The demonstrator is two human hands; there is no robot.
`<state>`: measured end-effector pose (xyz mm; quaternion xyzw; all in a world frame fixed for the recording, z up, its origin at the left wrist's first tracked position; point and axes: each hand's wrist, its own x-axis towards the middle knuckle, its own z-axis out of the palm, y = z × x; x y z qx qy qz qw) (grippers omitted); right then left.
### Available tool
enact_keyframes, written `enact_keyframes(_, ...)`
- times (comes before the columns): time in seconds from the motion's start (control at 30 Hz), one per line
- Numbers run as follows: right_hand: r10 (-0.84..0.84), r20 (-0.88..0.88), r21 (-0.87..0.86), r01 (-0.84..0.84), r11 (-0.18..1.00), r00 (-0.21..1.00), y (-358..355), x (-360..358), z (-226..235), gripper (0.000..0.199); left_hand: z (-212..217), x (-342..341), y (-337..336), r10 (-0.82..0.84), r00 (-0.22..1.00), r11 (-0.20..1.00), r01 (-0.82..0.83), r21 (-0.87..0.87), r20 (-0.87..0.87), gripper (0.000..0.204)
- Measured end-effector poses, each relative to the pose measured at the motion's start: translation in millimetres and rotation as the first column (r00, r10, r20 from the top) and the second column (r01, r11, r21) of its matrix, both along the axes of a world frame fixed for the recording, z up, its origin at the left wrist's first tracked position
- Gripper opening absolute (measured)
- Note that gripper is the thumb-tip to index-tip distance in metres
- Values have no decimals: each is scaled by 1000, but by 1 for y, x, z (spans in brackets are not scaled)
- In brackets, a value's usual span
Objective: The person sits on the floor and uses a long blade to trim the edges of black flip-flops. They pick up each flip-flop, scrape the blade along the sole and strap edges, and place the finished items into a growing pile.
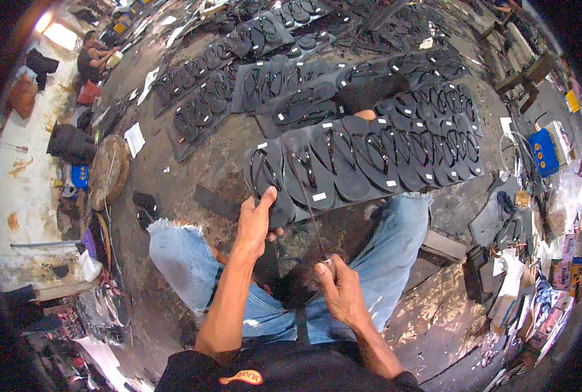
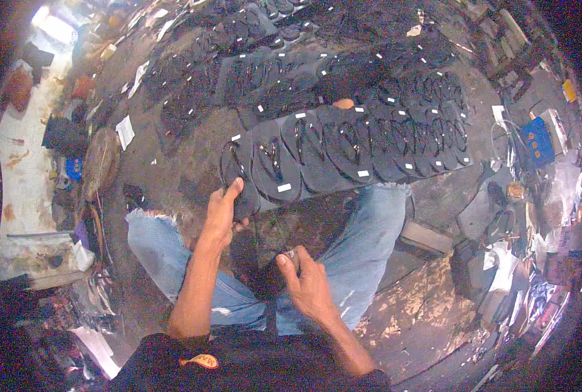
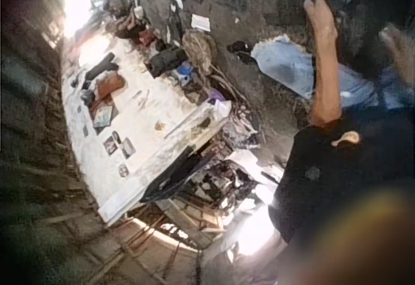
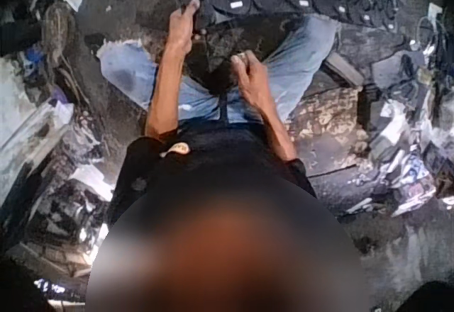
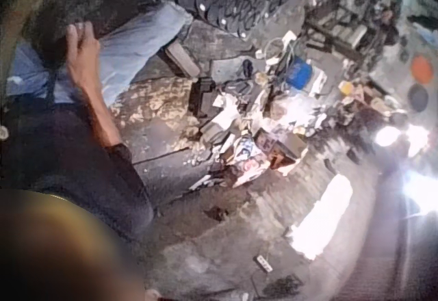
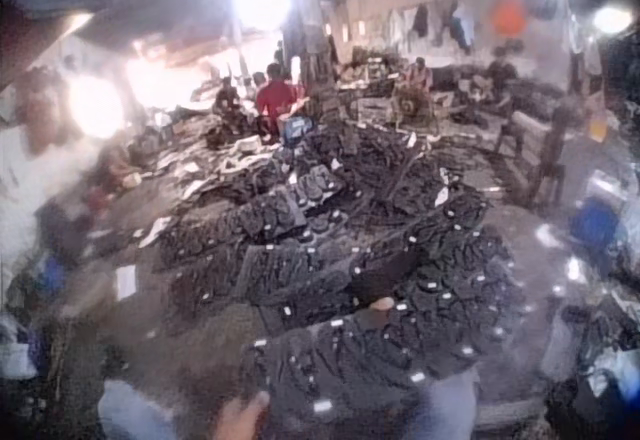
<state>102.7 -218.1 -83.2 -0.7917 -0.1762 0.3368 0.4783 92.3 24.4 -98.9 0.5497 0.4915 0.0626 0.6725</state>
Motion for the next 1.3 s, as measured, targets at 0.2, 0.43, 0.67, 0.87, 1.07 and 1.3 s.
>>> enact_keyframes(0.2, -21, -106, -117, 8, 993, 994, 13, -7, -20, 45, -2, 8, -2, -9, 1000, 997, 9, -72, 5, 39)
enact_keyframes(0.43, 31, -53, -75, -35, 997, 998, 46, 33, -45, 51, -4, 0, -6, 18, 993, 991, -2, -137, 115, 36)
enact_keyframes(0.67, 93, 30, -181, -86, 980, 995, 81, 58, -77, 55, -10, -2, -11, 110, 982, 949, -58, -309, 155, 28)
enact_keyframes(0.87, 138, 118, -348, -89, 933, 983, 100, 49, -118, 44, -14, -9, -7, 127, 970, 922, -38, -385, 208, 28)
enact_keyframes(1.07, 105, 514, -200, -1, 980, 851, 112, 55, -180, 49, -14, -10, -9, 181, 964, 907, -86, -412, 197, 30)
enact_keyframes(1.3, -90, 776, 82, 41, 996, 625, 122, 75, -219, 52, -16, -13, -8, 137, 965, 929, -47, -368, 224, 30)
